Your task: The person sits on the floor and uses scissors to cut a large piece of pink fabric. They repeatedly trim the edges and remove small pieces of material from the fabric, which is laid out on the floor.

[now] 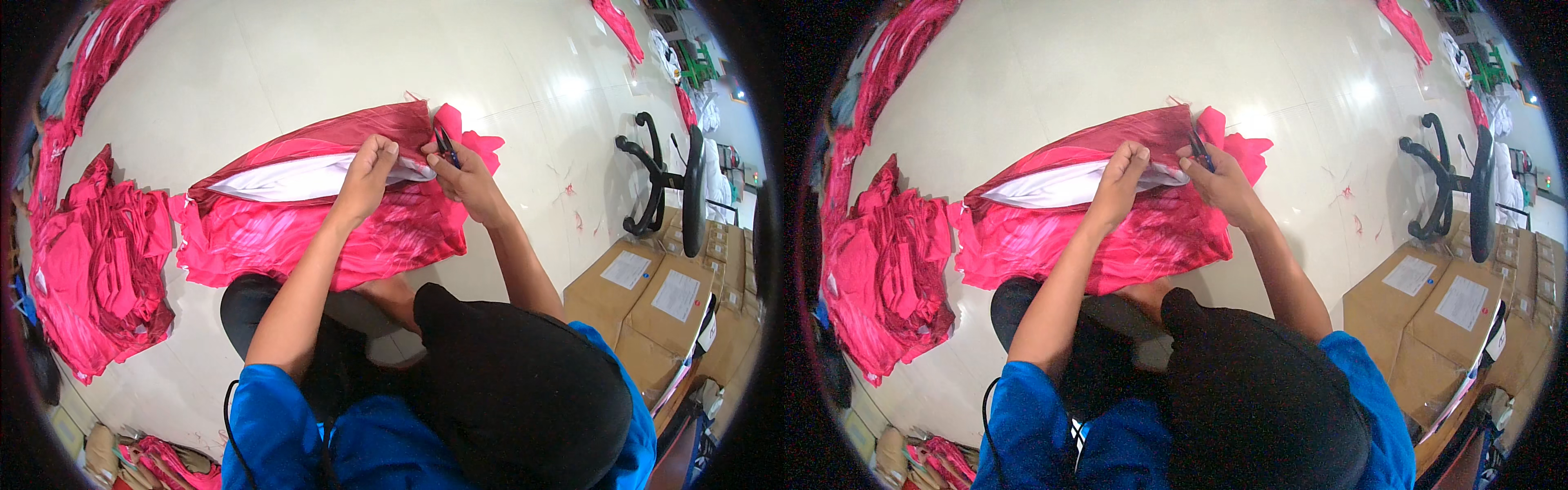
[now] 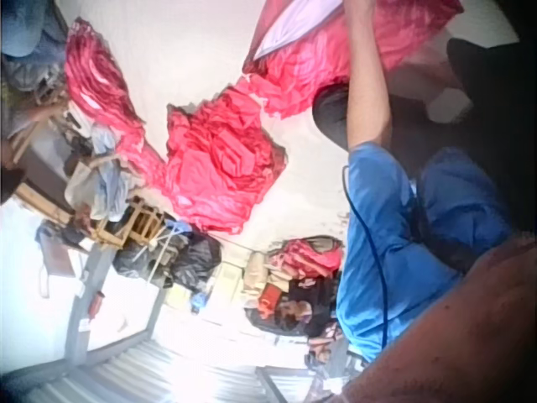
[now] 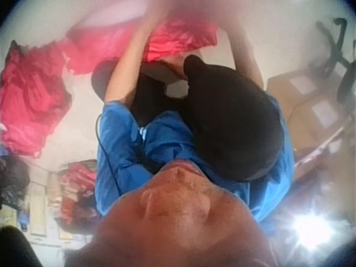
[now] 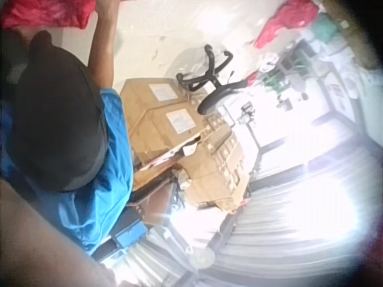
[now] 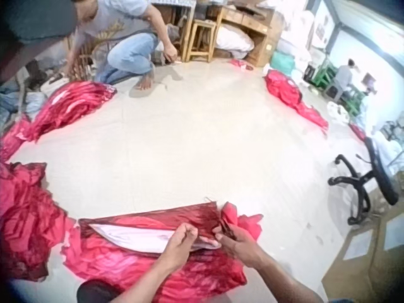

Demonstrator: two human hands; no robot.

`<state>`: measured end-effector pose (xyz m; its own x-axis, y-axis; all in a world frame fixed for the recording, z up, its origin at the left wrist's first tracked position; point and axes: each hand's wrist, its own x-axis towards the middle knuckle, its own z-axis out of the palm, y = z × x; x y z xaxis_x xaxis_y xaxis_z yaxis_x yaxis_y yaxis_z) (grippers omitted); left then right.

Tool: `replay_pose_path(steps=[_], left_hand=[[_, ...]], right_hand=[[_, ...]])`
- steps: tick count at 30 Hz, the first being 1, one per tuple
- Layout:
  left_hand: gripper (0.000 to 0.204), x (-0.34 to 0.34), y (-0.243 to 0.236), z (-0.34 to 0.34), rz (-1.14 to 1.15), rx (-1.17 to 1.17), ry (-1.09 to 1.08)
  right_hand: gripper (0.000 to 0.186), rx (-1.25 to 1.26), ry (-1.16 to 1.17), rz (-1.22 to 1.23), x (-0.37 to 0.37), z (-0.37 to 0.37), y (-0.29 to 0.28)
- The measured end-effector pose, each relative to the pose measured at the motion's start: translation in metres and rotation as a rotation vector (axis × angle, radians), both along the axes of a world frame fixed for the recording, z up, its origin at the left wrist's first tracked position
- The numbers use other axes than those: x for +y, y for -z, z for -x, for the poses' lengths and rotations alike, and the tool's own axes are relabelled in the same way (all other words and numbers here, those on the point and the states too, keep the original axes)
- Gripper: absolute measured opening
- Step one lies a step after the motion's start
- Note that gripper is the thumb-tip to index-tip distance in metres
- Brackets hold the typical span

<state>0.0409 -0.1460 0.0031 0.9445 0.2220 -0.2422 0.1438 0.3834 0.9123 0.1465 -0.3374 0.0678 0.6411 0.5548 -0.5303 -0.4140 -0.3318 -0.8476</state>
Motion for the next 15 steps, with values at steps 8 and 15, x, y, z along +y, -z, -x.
replay_pose_path(steps=[8,15], left_hand=[[0.033,-0.006,0.012,0.003,-0.036,0.114,0.128],[0.036,0.005,0.007,0.004,-0.084,0.194,0.24]], right_hand=[[0.029,-0.081,-0.015,0.025,0.005,0.004,0.01],[0.037,-0.375,-0.121,0.157,0.0,0.003,0.018]])
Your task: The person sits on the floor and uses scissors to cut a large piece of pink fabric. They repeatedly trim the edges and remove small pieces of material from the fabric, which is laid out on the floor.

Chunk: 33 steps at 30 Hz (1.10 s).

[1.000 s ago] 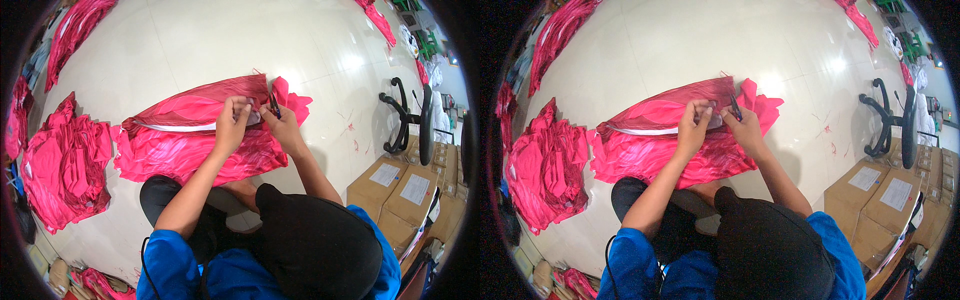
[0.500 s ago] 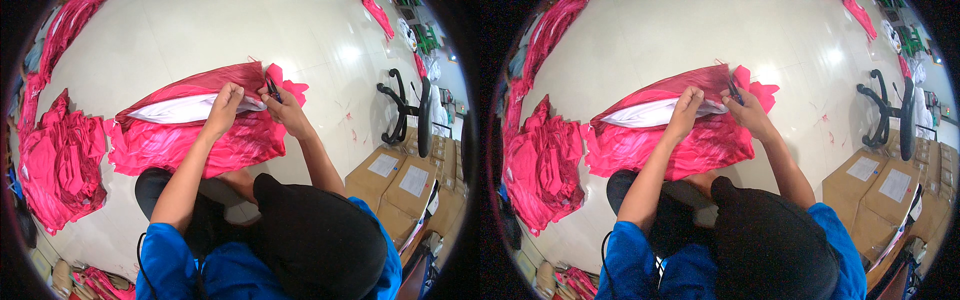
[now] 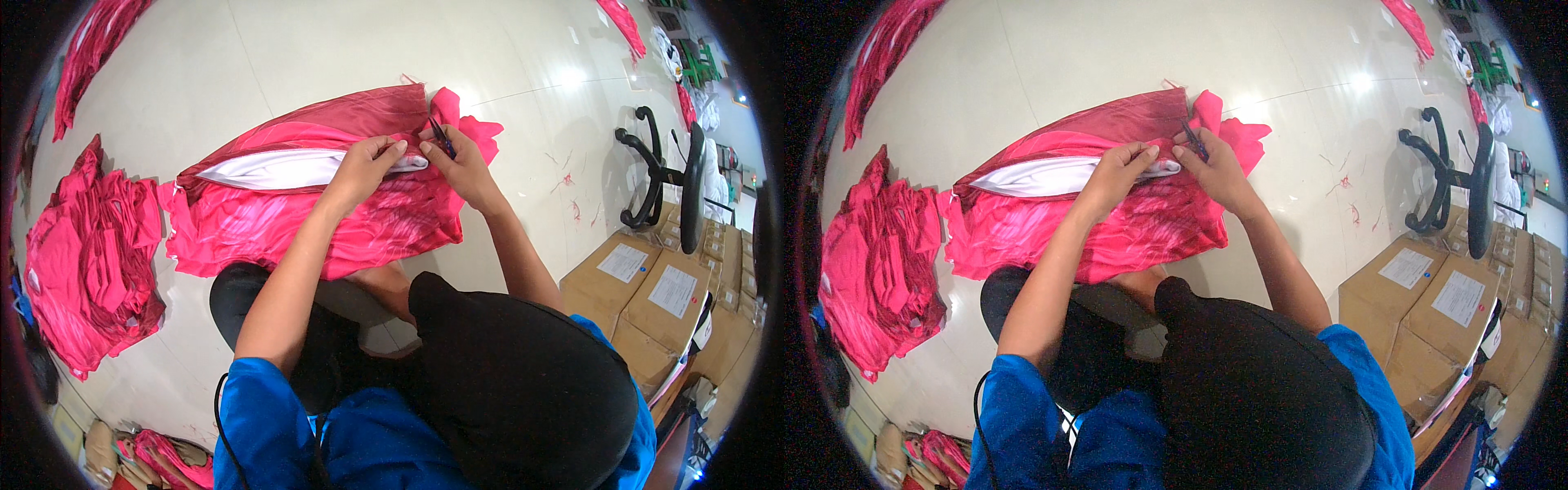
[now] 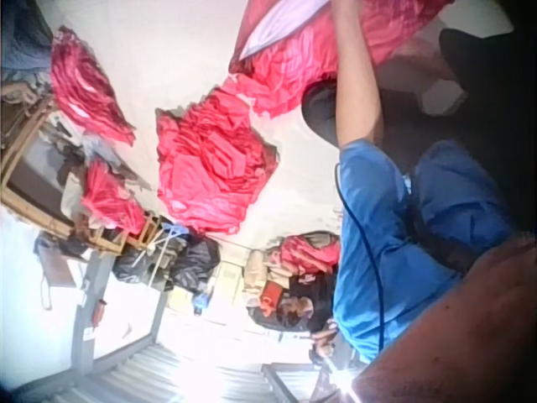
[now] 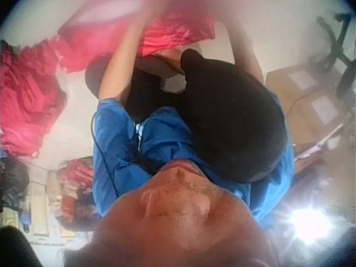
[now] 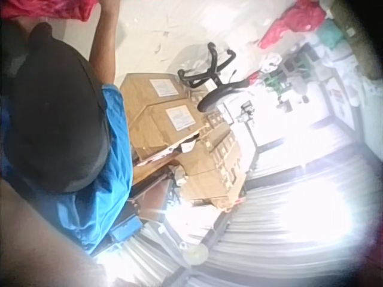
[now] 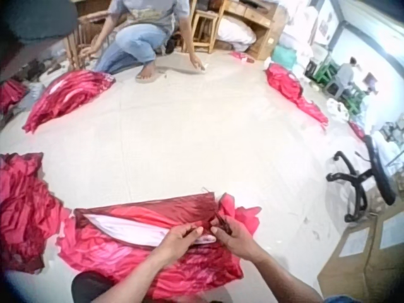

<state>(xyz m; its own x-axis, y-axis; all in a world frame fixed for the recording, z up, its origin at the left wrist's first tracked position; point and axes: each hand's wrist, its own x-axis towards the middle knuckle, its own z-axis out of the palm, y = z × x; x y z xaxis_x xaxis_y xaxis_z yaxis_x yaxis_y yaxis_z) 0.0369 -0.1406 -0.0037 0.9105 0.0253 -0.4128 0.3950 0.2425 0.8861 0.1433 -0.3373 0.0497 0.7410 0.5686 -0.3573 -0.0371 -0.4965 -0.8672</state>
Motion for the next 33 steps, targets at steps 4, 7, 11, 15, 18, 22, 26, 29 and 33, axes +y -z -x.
replay_pose_path(steps=[4,7,11,15,18,22,26,29,33], left_hand=[[0.034,0.006,-0.002,0.0,0.102,0.049,-0.023],[0.033,0.007,-0.002,-0.001,0.201,0.066,-0.082],[0.033,0.014,-0.004,-0.001,0.205,0.121,-0.029],[0.034,0.018,-0.008,-0.001,0.263,0.158,-0.028],[0.036,0.021,-0.006,0.0,0.245,0.183,-0.025],[0.037,0.02,-0.005,0.0,0.238,0.22,-0.051],[0.038,0.019,-0.008,-0.001,0.254,0.236,-0.083],[0.037,0.019,-0.009,-0.001,0.246,0.238,-0.092],[0.041,0.018,-0.006,0.0,0.241,0.218,-0.084]], right_hand=[[0.041,-0.263,-0.075,0.045,-0.008,0.005,-0.006],[0.036,-0.588,-0.233,0.131,-0.014,0.015,-0.013],[0.032,-0.735,-0.358,0.179,-0.013,0.018,-0.024],[0.032,-0.86,-0.372,0.141,-0.009,0.014,-0.027],[0.033,-0.898,-0.371,0.14,-0.007,0.013,-0.024],[0.036,-0.977,-0.379,0.129,-0.006,0.012,-0.021],[0.035,-0.994,-0.379,0.106,-0.004,0.01,-0.02],[0.035,-0.996,-0.378,0.089,-0.003,0.01,-0.02],[0.035,-1.001,-0.381,0.063,-0.001,0.009,-0.022]])
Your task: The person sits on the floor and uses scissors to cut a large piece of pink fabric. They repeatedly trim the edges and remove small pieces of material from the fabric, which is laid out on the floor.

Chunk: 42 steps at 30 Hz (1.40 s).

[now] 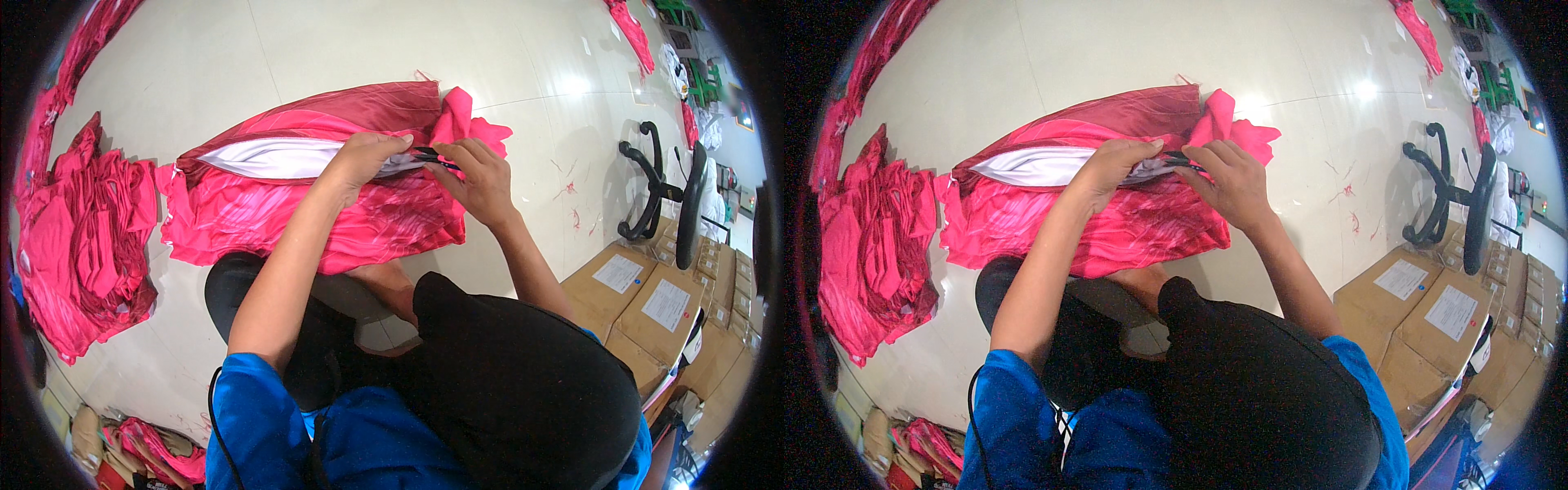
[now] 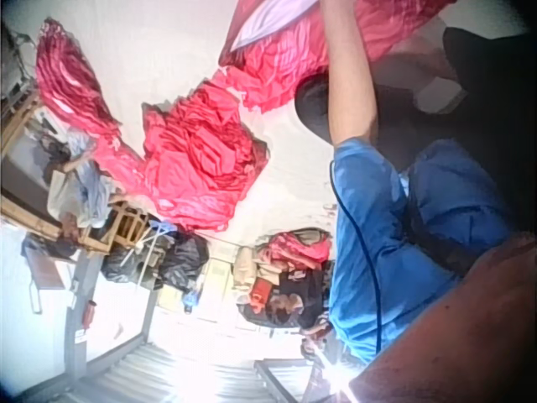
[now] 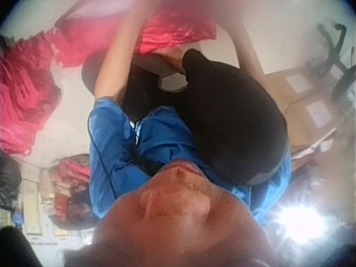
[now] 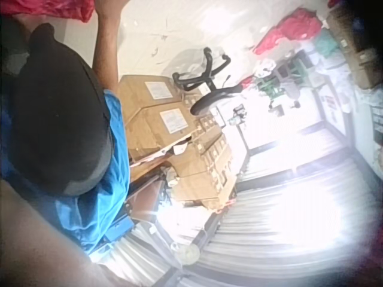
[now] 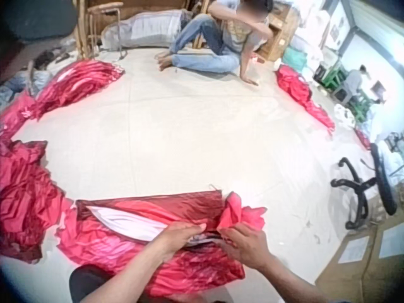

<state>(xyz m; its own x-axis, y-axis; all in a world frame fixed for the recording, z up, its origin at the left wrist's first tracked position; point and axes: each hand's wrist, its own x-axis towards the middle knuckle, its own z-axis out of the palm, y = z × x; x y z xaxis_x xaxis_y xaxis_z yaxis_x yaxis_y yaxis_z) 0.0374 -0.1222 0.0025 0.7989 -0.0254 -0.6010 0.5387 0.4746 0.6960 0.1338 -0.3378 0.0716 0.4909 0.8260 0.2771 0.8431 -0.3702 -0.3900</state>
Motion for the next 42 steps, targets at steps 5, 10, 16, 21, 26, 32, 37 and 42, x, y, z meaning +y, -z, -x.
replay_pose_path(steps=[5,10,16,21,26,32,37,42], left_hand=[[0.037,0.001,-0.003,0.0,0.016,0.005,0.014],[0.037,0.001,-0.006,0.0,0.017,0.014,0.01],[0.039,0.0,-0.004,-0.001,0.018,0.019,0.019],[0.042,0.001,-0.003,0.0,0.002,0.026,0.029],[0.042,-0.001,-0.004,-0.001,0.012,0.008,0.022],[0.041,-0.001,-0.003,0.0,-0.006,-0.001,0.022],[0.04,-0.001,-0.003,0.001,-0.006,-0.013,0.017],[0.04,0.0,-0.002,0.001,-0.009,-0.017,0.035]], right_hand=[[0.035,0.019,-0.02,-0.002,0.0,-0.003,0.001],[0.032,0.008,-0.033,0.025,0.0,-0.005,0.0],[0.031,0.001,-0.074,0.017,0.0,-0.01,0.0],[0.03,-0.003,-0.086,0.015,0.0,-0.011,0.0],[0.031,-0.013,-0.111,0.021,0.0,-0.014,-0.004],[0.031,-0.023,-0.107,0.002,0.002,-0.013,-0.003],[0.031,-0.012,-0.114,0.025,0.004,-0.012,-0.005],[0.029,-0.015,-0.113,0.034,0.004,-0.011,-0.005]])
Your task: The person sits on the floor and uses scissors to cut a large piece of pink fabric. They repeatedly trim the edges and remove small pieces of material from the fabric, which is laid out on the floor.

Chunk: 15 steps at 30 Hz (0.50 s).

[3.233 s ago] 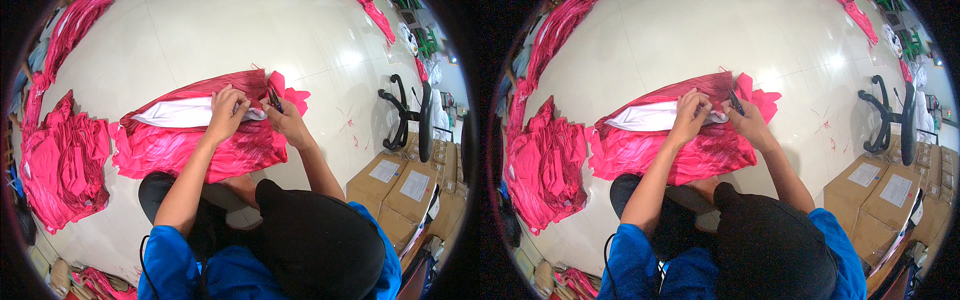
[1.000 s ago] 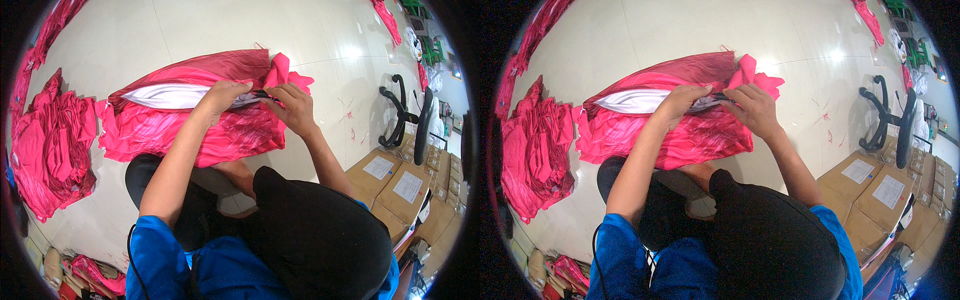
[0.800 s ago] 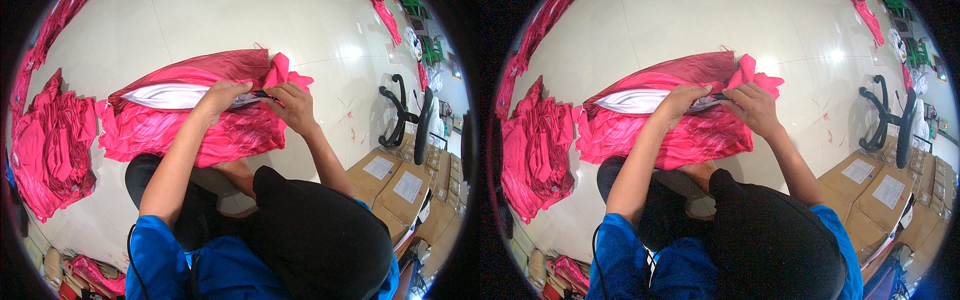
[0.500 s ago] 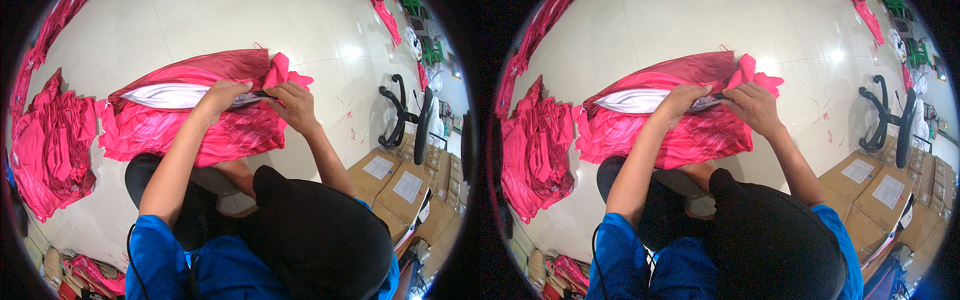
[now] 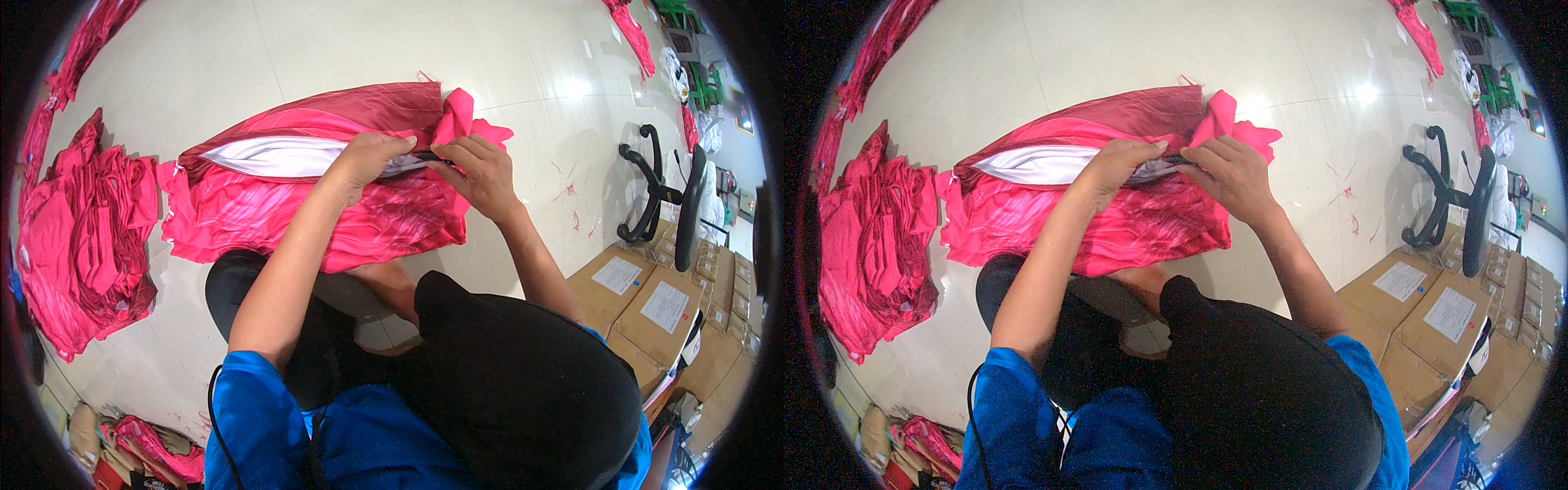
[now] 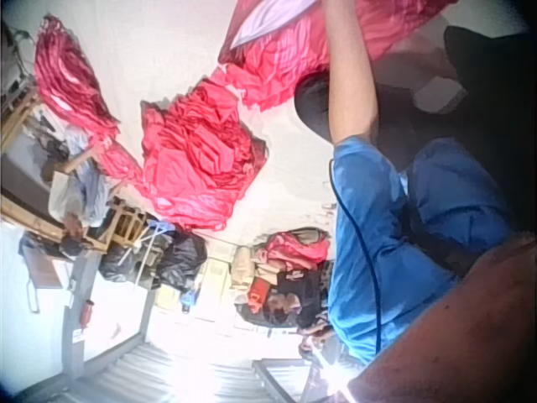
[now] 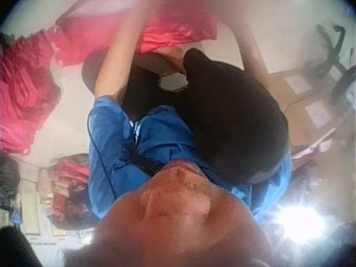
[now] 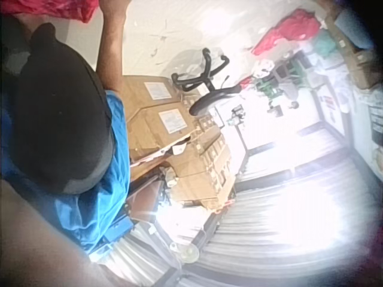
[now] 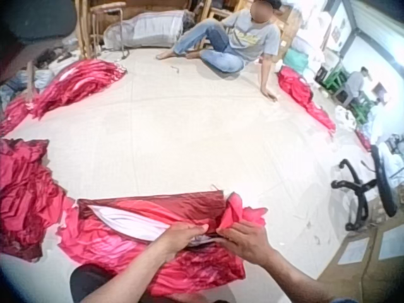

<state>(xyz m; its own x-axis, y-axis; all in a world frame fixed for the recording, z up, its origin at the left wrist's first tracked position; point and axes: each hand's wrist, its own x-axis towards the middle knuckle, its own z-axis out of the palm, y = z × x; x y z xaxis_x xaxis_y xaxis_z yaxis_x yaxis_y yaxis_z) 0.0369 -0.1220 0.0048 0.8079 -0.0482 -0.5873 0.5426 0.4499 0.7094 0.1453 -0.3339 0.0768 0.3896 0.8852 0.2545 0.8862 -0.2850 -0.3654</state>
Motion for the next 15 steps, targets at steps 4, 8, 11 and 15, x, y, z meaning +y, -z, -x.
replay_pose_path(steps=[4,8,11,15], left_hand=[[0.04,-0.001,-0.005,0.0,-0.025,0.009,0.002],[0.041,0.001,-0.003,0.001,0.03,0.009,0.022],[0.042,-0.001,-0.002,0.0,0.032,0.005,0.028],[0.042,-0.001,-0.005,0.0,-0.031,0.017,0.016]], right_hand=[[0.028,0.015,-0.007,-0.001,-0.003,0.0,0.004],[0.023,0.146,0.075,-0.029,-0.005,0.002,0.005],[0.027,0.455,0.266,-0.134,-0.021,0.006,0.022],[0.04,0.634,0.372,-0.192,-0.024,0.013,0.018]])
